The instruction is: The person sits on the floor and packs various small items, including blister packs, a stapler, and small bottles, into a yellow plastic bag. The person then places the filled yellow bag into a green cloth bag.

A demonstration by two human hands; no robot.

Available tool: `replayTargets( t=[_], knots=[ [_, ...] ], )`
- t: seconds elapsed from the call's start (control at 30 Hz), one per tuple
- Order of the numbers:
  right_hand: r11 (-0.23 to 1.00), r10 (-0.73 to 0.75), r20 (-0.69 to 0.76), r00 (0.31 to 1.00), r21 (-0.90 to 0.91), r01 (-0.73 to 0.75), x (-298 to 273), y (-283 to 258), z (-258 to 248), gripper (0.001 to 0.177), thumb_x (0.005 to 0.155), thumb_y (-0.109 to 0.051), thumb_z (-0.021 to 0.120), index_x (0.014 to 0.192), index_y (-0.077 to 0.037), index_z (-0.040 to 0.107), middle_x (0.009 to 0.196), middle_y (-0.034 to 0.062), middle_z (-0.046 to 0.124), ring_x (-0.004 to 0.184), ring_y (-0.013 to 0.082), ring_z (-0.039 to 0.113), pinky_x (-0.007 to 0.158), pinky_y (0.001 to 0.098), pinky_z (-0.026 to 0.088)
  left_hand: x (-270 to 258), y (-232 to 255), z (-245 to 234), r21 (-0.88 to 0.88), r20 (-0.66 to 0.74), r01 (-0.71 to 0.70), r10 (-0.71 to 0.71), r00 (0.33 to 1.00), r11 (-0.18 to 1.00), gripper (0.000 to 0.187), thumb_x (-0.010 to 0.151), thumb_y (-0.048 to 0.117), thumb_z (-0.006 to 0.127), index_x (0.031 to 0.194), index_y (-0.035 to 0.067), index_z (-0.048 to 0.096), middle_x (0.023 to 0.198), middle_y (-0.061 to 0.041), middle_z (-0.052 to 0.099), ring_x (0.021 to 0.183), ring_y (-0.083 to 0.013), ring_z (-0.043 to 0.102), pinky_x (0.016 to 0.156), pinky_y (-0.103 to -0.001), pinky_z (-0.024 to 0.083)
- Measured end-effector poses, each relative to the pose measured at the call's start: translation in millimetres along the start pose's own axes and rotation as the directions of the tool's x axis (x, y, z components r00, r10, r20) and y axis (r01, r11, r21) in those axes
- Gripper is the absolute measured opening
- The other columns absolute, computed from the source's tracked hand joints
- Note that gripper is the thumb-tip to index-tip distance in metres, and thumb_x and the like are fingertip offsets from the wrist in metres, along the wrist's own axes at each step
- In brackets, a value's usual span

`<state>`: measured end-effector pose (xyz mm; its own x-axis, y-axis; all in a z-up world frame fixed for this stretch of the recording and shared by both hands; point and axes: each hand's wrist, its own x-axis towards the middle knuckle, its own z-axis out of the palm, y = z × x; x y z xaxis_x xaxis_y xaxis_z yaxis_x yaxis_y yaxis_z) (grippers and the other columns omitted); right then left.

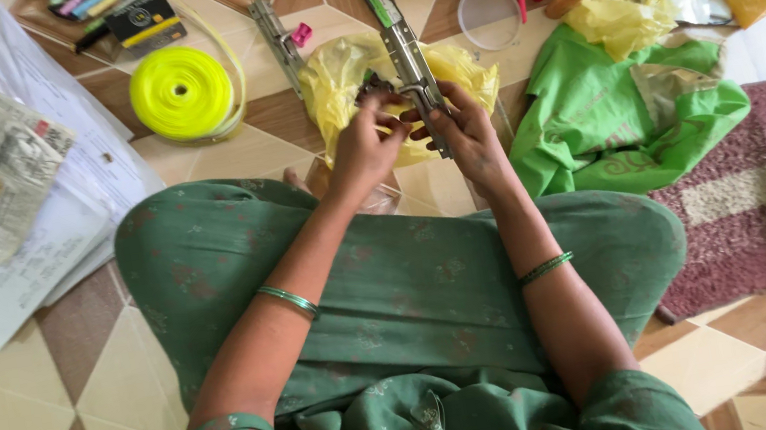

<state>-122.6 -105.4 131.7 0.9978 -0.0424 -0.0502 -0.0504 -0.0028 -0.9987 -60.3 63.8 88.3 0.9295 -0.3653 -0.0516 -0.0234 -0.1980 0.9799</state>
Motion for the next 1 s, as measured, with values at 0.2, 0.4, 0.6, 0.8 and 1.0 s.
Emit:
replayTargets(
  t=[0.2,0.4,0.6,0.8,1.0],
  knots=[
    [0.987,0.128,-0.046,0.991,0.103,-0.123,-16,-2,2,0.038,0.110,-0.023,0.053,0.138,0.002,0.054,0.102,0.0115,0.075,0.081,0.0126,0.069,0.071,0.0254,0.055,40,-34,21,-0.560,0.129,-0.024,0.116,0.985,0.828,0.046,0.089,0.005,0.076,0.131,0.003,0.056,0.098,-0.002,0.072,0.086,-0.0086,0.070,0.076,-0.026,0.059],
    [0.978,0.166,-0.006,0.986,0.133,-0.164,-1,5,11,0.038,0.109,-0.024,0.055,0.139,0.001,0.054,0.097,0.0117,0.075,0.076,0.0105,0.066,0.070,0.0237,0.055,39,-41,15,-0.448,-0.014,0.011,-0.020,1.000,0.894,0.025,0.095,0.009,0.075,0.118,0.001,0.072,0.081,-0.001,0.072,0.071,-0.0057,0.062,0.066,-0.021,0.051],
    [0.953,0.219,-0.046,0.975,0.223,-0.203,5,14,8,0.039,0.110,-0.026,0.054,0.140,-0.001,0.052,0.085,0.0055,0.069,0.070,0.0098,0.065,0.061,0.0235,0.051,46,-34,18,-0.541,0.023,0.011,0.001,1.000,0.841,0.030,0.094,0.010,0.075,0.122,0.001,0.068,0.085,0.001,0.075,0.073,-0.0030,0.064,0.065,-0.020,0.052],
    [0.922,0.284,-0.061,0.957,0.291,-0.255,12,18,0,0.036,0.110,-0.030,0.052,0.137,-0.006,0.054,0.070,0.0004,0.059,0.055,0.0068,0.054,0.050,0.0214,0.043,46,-33,20,-0.515,0.112,0.035,0.026,0.993,0.856,0.037,0.092,0.012,0.078,0.127,0.004,0.068,0.091,0.001,0.074,0.077,-0.0026,0.063,0.069,-0.021,0.053],
    [0.977,0.179,-0.055,0.982,0.128,-0.171,18,18,3,0.037,0.112,-0.031,0.054,0.136,-0.004,0.055,0.087,-0.0008,0.062,0.058,0.0049,0.052,0.048,0.0211,0.042,42,-38,21,-0.535,0.058,-0.004,0.042,0.997,0.845,0.029,0.096,0.020,0.076,0.120,0.005,0.072,0.086,0.002,0.075,0.074,-0.0030,0.063,0.066,-0.022,0.053]
  ],
)
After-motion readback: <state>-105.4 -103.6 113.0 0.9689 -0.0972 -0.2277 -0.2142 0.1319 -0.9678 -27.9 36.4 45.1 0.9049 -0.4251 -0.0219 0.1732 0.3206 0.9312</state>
